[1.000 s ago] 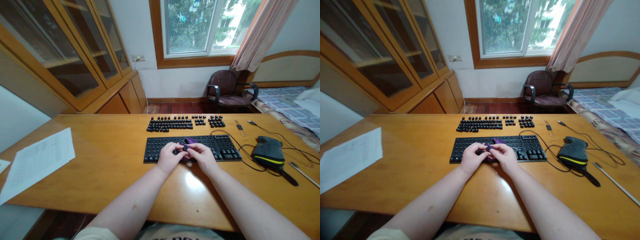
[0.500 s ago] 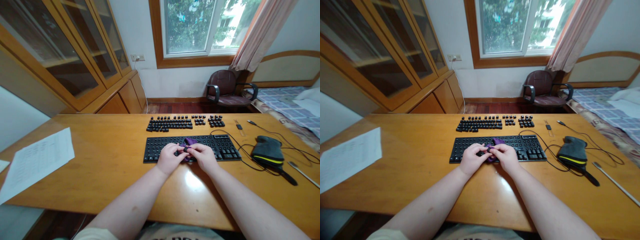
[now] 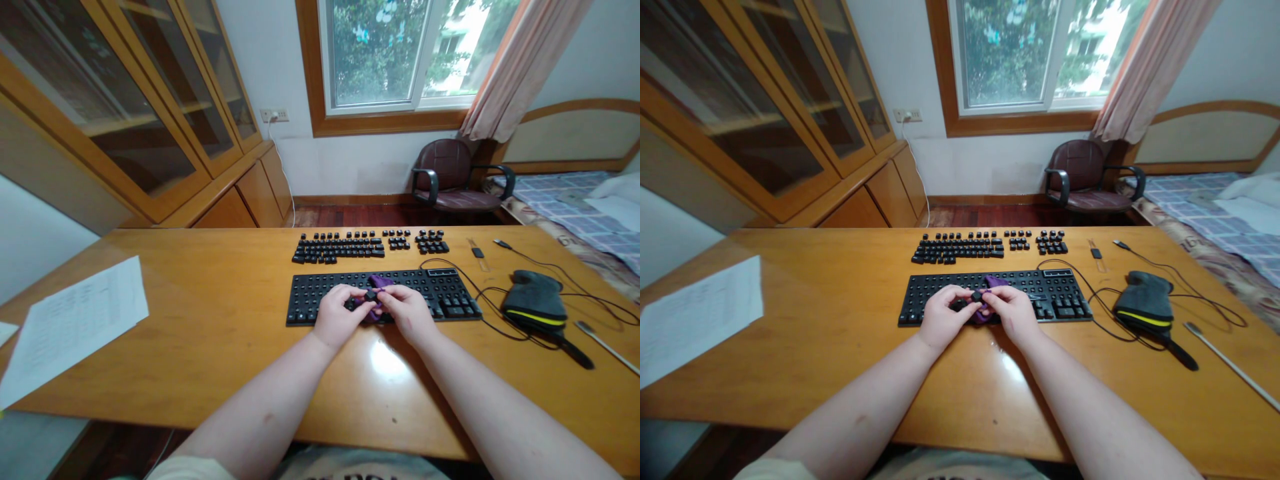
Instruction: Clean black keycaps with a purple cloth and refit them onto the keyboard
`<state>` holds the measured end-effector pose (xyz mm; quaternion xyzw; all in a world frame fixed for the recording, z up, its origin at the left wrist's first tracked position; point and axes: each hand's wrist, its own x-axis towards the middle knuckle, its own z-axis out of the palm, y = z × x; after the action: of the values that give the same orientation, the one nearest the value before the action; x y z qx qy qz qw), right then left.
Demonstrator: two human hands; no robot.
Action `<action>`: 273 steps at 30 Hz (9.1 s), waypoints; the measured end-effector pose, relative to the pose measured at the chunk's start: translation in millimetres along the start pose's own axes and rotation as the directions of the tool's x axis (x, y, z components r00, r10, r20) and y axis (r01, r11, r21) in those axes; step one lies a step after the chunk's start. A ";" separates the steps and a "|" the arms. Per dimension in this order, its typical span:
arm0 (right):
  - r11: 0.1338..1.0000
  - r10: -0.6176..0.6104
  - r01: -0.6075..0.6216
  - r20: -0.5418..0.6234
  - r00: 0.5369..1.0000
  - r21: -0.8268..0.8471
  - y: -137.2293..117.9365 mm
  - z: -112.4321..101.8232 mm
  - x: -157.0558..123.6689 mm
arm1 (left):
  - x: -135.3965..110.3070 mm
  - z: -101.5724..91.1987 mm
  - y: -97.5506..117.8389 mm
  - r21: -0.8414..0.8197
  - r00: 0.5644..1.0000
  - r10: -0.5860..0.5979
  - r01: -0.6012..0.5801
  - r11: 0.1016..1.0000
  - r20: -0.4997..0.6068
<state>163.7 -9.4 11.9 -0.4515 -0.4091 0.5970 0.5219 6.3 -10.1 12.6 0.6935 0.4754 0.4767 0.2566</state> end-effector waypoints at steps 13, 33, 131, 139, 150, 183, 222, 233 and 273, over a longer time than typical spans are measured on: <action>1.000 -0.031 0.031 0.077 0.997 0.001 4.8 2.4 -0.8 | -2.7 1.4 -2.5 -0.033 0.997 -0.059 0.061 0.998 0.050; 0.981 -0.053 0.070 0.096 0.994 -0.180 -2.6 2.2 -3.2 | -3.3 4.1 -8.3 0.048 0.997 0.008 -0.012 0.999 0.072; 0.926 -0.378 0.300 -0.507 0.775 -0.231 -6.7 -45.3 32.8 | 27.1 -40.3 -15.8 0.439 0.803 -0.339 0.109 0.892 0.490; 0.928 -0.371 0.291 -0.493 0.787 -0.233 -5.2 -46.3 33.2 | 27.1 -39.0 -16.6 0.412 0.818 -0.354 0.160 0.897 0.454; 0.933 -0.359 0.292 -0.495 0.791 -0.210 -5.9 -45.8 33.7 | 25.8 -36.2 -15.0 0.432 0.818 -0.358 0.151 0.889 0.450; 0.928 -0.367 0.271 -0.497 0.786 -0.255 -7.8 -43.5 32.7 | 28.3 -28.9 -13.3 0.501 0.795 -0.434 0.193 0.843 0.424; 0.939 -0.339 0.255 -0.494 0.800 -0.232 -6.0 -47.4 33.3 | 107.7 -37.1 -58.5 0.780 0.920 -0.356 0.098 0.618 0.167; 0.938 -0.343 0.270 -0.482 0.806 -0.216 -3.6 -48.7 34.2 | 103.4 -25.8 -66.3 0.741 0.920 -0.326 0.062 0.669 0.218; 0.881 -0.257 0.270 0.086 0.963 -0.389 13.9 -11.9 11.5 | -0.6 6.6 0.8 0.246 0.981 0.093 -0.133 0.960 0.168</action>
<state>171.1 0.6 -5.8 -0.4786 -0.5873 0.4321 0.4892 12.6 -10.3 10.2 0.7817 0.4711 0.3702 0.1734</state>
